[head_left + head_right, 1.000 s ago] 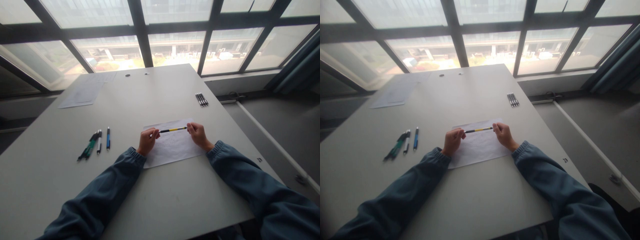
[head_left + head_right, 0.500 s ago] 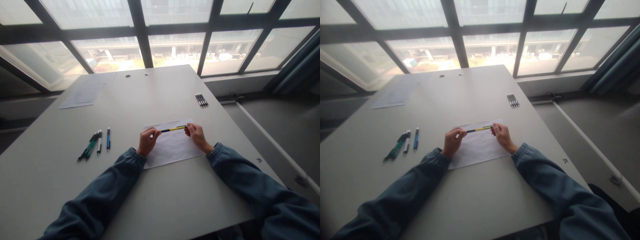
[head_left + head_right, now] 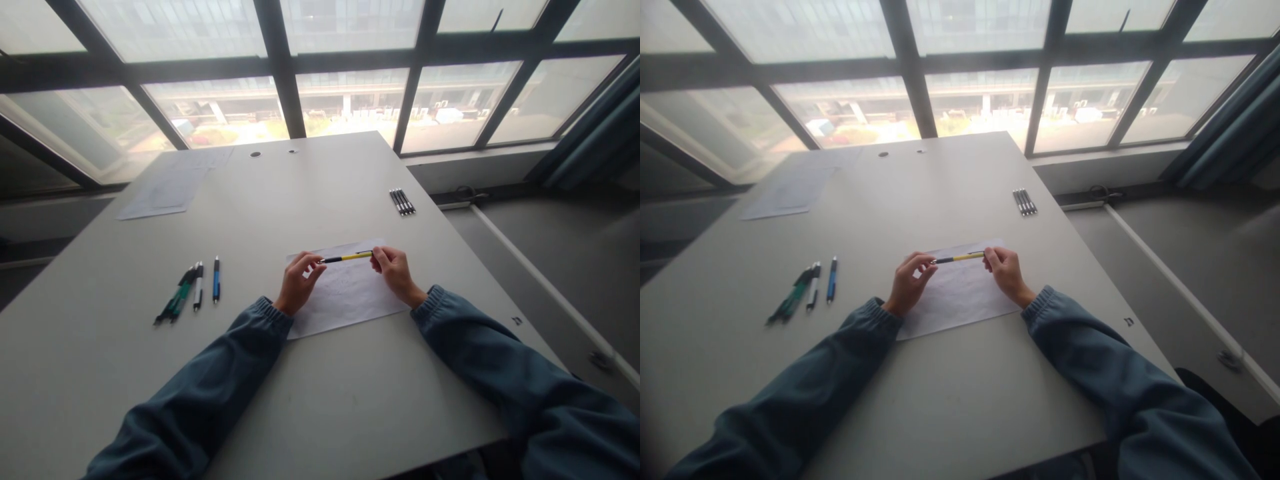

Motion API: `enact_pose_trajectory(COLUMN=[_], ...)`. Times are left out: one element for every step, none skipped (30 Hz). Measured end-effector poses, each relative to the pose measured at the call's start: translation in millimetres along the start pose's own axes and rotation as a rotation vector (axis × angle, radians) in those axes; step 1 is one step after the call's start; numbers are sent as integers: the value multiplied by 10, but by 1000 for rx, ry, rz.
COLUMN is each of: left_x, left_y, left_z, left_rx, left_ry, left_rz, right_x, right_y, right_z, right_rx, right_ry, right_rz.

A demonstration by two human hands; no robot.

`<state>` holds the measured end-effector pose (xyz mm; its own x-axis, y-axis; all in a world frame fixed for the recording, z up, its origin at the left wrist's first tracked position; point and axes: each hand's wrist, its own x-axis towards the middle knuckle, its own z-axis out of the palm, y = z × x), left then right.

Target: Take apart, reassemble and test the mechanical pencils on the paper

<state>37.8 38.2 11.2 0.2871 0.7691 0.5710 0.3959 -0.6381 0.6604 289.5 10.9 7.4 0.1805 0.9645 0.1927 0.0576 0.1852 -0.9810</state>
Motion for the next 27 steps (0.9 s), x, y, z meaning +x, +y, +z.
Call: enact_pose_trajectory(left_x=[0, 0, -1, -3, -5, -7, -10, -13, -16, -19, -21, -23, -24, -24, -24, -24, -23, -22, -22, -22, -22, -23, -23, -24, -26, -27, -28], left_y=[-4, -5, -4, -1, 1, 4, 6, 7, 8, 9, 10, 11, 12, 13, 14, 14, 14, 13, 12, 12, 11, 11, 13, 15, 18, 21, 25], left_z=[3, 4, 5, 6, 6, 6, 6, 5, 4, 4, 3, 3, 3, 4, 4, 5, 5, 6, 7, 8, 9, 9, 9, 9, 7, 5, 2], left_rx=[14, 27, 38, 45, 51, 56, 62, 68, 75, 82, 88, 94, 99, 102, 104, 103, 98, 90, 80, 69, 59, 52, 48, 45, 42, 39, 36], left_ry=[-3, -4, -5, -5, -2, 2, 4, 5, 5, 5, 3, 2, 1, -1, -5, -10, -16, -24, -32, -41, -48, -56, -64, -70, -76, -82, -88], left_rz=[-2, -2, -1, 2, 6, 11, 17, 21, 26, 31, 36, 41, 46, 50, 54, 57, 61, 66, 72, 78, 84, 87, 88, 88, 86, 83, 80], right_x=[-2, -4, -6, -8, -8, -8, -8, -7, -6, -5, -5, -6, -7, -9, -10, -11, -13, -13, -14, -15, -16, -17, -19, -22, -25, -28, -31], right_y=[-2, -3, -4, -5, -5, -5, -4, -3, -3, -3, -4, -6, -8, -12, -16, -19, -22, -25, -26, -28, -29, -31, -33, -35, -39, -42, -44], right_z=[1, 2, 2, 3, 4, 4, 4, 4, 5, 4, 4, 3, 1, 0, -2, -3, -5, -6, -8, -9, -11, -12, -13, -14, -14, -14, -13], right_rx=[-5, -9, -11, -11, -7, -1, 6, 14, 20, 23, 23, 21, 18, 14, 12, 10, 9, 9, 9, 10, 12, 13, 14, 15, 14, 13, 12], right_ry=[-4, -9, -15, -19, -21, -25, -30, -36, -43, -50, -58, -64, -69, -74, -77, -77, -75, -72, -69, -66, -63, -61, -61, -61, -63, -65, -68], right_rz=[-1, -1, 0, 2, 5, 8, 11, 16, 21, 24, 23, 18, 11, 2, -5, -10, -12, -14, -15, -17, -17, -19, -21, -22, -23, -23, -22])
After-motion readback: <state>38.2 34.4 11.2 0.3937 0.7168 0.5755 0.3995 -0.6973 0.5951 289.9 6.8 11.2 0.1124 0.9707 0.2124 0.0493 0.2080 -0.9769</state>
